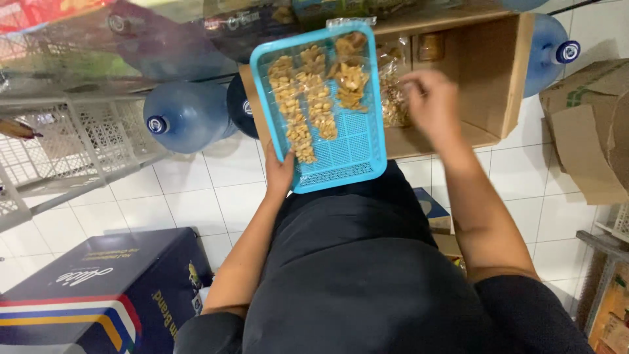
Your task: The person transfers small plastic bags of snacks from a cardboard box into a blue plastic basket. They arrange the bags neatly in rows within the basket using both hands.
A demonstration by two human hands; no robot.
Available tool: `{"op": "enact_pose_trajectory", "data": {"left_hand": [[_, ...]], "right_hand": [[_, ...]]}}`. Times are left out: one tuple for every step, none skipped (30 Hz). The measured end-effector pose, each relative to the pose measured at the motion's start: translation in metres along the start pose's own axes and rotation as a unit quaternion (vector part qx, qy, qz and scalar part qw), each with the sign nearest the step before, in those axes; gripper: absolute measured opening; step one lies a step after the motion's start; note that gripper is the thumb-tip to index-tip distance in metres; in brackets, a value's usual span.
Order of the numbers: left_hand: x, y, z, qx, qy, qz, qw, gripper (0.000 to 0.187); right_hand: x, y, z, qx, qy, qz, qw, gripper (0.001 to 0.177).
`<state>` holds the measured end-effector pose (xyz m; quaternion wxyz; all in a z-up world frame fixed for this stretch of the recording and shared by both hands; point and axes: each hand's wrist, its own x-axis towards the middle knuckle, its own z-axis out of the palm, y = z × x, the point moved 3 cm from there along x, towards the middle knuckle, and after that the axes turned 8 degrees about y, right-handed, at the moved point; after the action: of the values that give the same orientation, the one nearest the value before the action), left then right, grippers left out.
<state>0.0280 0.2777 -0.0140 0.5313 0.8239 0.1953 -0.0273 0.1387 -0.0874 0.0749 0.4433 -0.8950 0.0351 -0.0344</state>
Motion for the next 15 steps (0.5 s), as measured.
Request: {"op": "enact_pose_trajectory", "data": {"left_hand": [[0.000,0.003,-0.001,-0.002,-0.003,-0.024,1.000,0.053],[0.001,0.006,-0.001,-0.005,-0.007,-0.047,0.999,0.054],[-0.002,0.004,-0.003,-0.004,-0.008,-0.046,0.999,0.054],[-0.003,0.004,-0.004,0.007,-0.009,-0.031,0.999,0.057],[-0.004,0.004,-0.005,0.017,-0.011,-0.016,1.000,0.060],[-0.005,0.008,-0.007,0.018,-0.010,-0.015,1.000,0.060],[-0.006,0.013,-0.009,0.014,-0.015,0.009,1.000,0.073],[-0.008,0.018,-0.012,0.010,-0.020,0.033,0.999,0.086],[-0.008,0.043,-0.013,0.011,-0.019,0.034,0.999,0.086],[-0.008,0.065,-0.013,0.016,-0.032,-0.012,0.999,0.096],[-0.008,0.087,-0.014,0.021,-0.046,-0.057,0.997,0.106],[-0.009,0.087,-0.014,0.022,-0.044,-0.056,0.997,0.106],[-0.009,0.089,-0.014,0.022,-0.044,-0.035,0.998,0.109],[-0.009,0.090,-0.014,0.021,-0.044,-0.013,0.999,0.112],[-0.009,0.087,-0.013,0.022,-0.042,-0.011,0.999,0.112]], "right_hand": [[0.011,0.041,0.001,0.007,0.016,0.050,0.999,0.018],[0.021,0.083,0.002,0.013,0.033,0.101,0.994,0.021],[0.024,0.110,0.020,0.014,0.034,0.102,0.994,0.021],[0.029,0.141,0.039,-0.049,-0.003,0.143,0.989,0.022],[0.033,0.171,0.058,-0.112,-0.040,0.183,0.976,0.026],[0.033,0.207,0.091,-0.111,-0.040,0.182,0.976,0.026],[0.031,0.245,0.124,-0.158,-0.063,0.212,0.962,0.032],[0.029,0.283,0.157,-0.205,-0.086,0.241,0.945,0.044],[0.031,0.261,0.157,-0.204,-0.086,0.240,0.945,0.044],[0.036,0.235,0.156,-0.200,-0.040,0.173,0.964,0.064],[0.039,0.208,0.154,-0.194,0.007,0.105,0.975,0.086],[0.037,0.219,0.161,-0.192,0.007,0.104,0.976,0.086],[0.033,0.232,0.168,-0.208,-0.013,0.150,0.966,0.075],[0.030,0.244,0.175,-0.224,-0.032,0.195,0.954,0.063],[0.028,0.254,0.176,-0.222,-0.032,0.194,0.955,0.063]]}}
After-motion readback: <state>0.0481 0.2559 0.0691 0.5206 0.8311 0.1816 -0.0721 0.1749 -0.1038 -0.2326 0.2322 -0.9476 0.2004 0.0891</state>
